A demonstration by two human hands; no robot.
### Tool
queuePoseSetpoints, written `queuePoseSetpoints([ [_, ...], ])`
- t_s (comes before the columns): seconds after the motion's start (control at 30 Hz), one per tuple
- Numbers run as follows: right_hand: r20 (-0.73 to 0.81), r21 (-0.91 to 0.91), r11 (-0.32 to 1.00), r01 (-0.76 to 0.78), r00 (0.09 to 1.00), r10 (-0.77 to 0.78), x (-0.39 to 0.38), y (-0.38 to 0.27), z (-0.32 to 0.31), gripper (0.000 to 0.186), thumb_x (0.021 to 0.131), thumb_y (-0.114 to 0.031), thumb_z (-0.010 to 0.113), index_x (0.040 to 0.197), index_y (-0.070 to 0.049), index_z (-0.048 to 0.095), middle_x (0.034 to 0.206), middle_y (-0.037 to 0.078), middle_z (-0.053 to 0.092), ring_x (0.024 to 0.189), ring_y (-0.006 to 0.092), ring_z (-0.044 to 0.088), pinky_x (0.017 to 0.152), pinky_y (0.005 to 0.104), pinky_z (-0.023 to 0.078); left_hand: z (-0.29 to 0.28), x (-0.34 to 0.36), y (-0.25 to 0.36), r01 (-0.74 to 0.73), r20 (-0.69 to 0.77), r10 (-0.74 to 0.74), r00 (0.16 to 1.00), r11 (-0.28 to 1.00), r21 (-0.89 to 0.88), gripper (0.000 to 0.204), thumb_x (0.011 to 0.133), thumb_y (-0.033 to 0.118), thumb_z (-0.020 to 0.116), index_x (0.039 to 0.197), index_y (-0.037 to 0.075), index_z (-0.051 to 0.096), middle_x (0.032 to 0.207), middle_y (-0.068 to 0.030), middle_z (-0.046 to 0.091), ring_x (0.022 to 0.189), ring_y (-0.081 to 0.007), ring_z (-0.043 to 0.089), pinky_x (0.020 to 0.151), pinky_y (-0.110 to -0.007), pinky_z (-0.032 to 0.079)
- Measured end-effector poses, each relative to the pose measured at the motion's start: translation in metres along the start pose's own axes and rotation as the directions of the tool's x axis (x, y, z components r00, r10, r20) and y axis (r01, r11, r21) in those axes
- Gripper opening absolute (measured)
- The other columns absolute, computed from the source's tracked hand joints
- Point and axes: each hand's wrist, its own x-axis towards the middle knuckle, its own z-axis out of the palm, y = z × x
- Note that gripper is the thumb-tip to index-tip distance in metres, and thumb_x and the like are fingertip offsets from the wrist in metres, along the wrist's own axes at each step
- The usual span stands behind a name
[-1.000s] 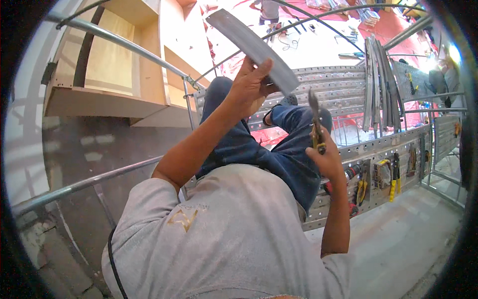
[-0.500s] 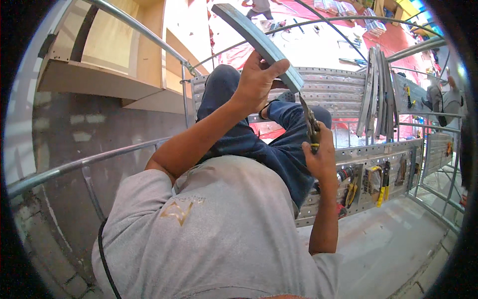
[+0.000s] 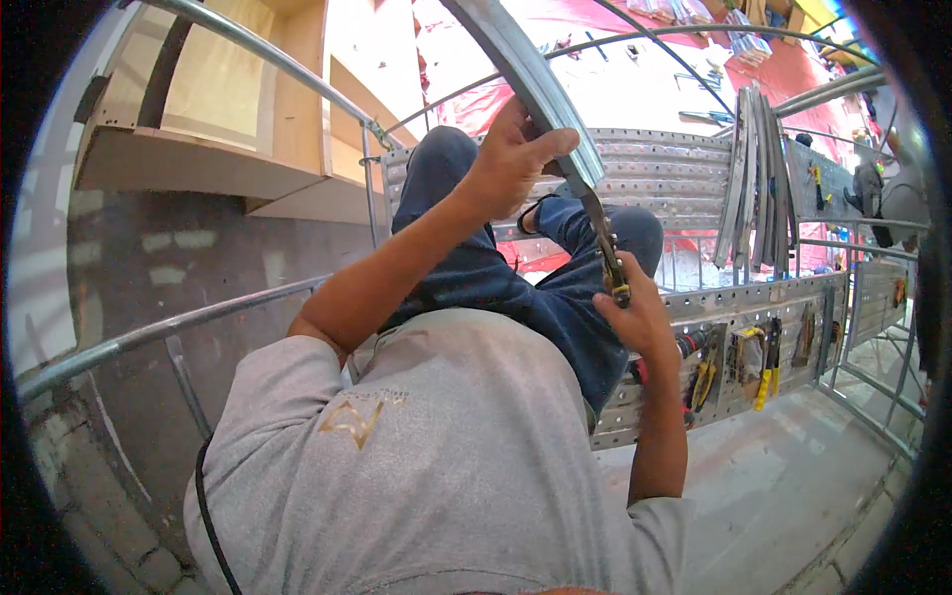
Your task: The person cuts a metal stud profile using metal snips while standing on scaffolding, then fits the piece into the metal framework on the ceiling.
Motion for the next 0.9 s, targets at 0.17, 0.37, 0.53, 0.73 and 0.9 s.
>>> queuePoseSetpoints([
  [0.17, 0.270, 0.411, 0.906, -0.105, 0.963, -0.011, -0.006, 0.015, 0.007, 0.054, 0.078, -0.013, 0.073, 0.127, -0.007, 0.052, 0.098, 0.008, 0.061, 0.089, 0.0207, 0.060, 0.082, 0.0350, 0.049, -0.014, 0.007, 0.000, -0.035, 0.221, 0.034, 0.975, 0.999, 0.000, 0.046, 0.091, 0.014, 0.074, 0.129, 0.008, 0.049, 0.105, -0.0090, 0.062, 0.096, -0.0206, 0.068, 0.079, -0.039, 0.062],
  [0.37, 0.137, 0.082, 0.994, -0.071, 0.989, 0.060, -0.006, -0.006, -0.001, 0.066, 0.080, -0.012, 0.073, 0.140, -0.004, 0.046, 0.121, 0.016, 0.063, 0.112, 0.0296, 0.060, 0.099, 0.0392, 0.045, -0.009, -0.002, 0.012, 0.148, 0.193, -0.134, 0.972, 0.987, -0.061, 0.052, 0.097, 0.015, 0.064, 0.142, 0.013, 0.037, 0.117, -0.0113, 0.058, 0.099, -0.0256, 0.068, 0.070, -0.046, 0.064],
  [0.53, 0.169, 0.127, 0.990, -0.063, 0.985, 0.041, -0.006, -0.008, -0.016, 0.068, 0.082, -0.012, 0.072, 0.143, -0.003, 0.043, 0.126, 0.018, 0.061, 0.116, 0.0302, 0.059, 0.101, 0.0391, 0.045, -0.008, 0.004, 0.021, 0.117, 0.239, -0.113, 0.964, 0.993, -0.001, 0.055, 0.099, 0.016, 0.062, 0.146, 0.012, 0.032, 0.122, -0.0128, 0.057, 0.100, -0.0269, 0.068, 0.074, -0.044, 0.063],
  [0.73, 0.140, 0.081, 0.993, -0.092, 0.987, 0.080, -0.003, -0.010, -0.024, 0.068, 0.081, -0.012, 0.071, 0.143, -0.005, 0.044, 0.121, 0.012, 0.061, 0.111, 0.0218, 0.056, 0.099, 0.0351, 0.044, -0.008, 0.008, 0.011, 0.083, 0.289, -0.106, 0.952, 0.993, 0.089, 0.055, 0.101, 0.019, 0.061, 0.147, 0.013, 0.032, 0.123, -0.0112, 0.058, 0.102, -0.0232, 0.066, 0.082, -0.040, 0.060],
  [0.9, 0.072, -0.125, 0.990, 0.069, 0.996, -0.060, 0.004, 0.007, -0.022, 0.067, 0.084, -0.010, 0.070, 0.144, -0.003, 0.042, 0.128, 0.016, 0.059, 0.117, 0.0265, 0.057, 0.102, 0.0373, 0.044, -0.007, 0.007, 0.005, 0.047, 0.306, -0.081, 0.949, 0.992, 0.117, 0.052, 0.102, 0.018, 0.060, 0.146, 0.012, 0.032, 0.120, -0.0097, 0.059, 0.102, -0.0209, 0.065, 0.086, -0.039, 0.058],
])
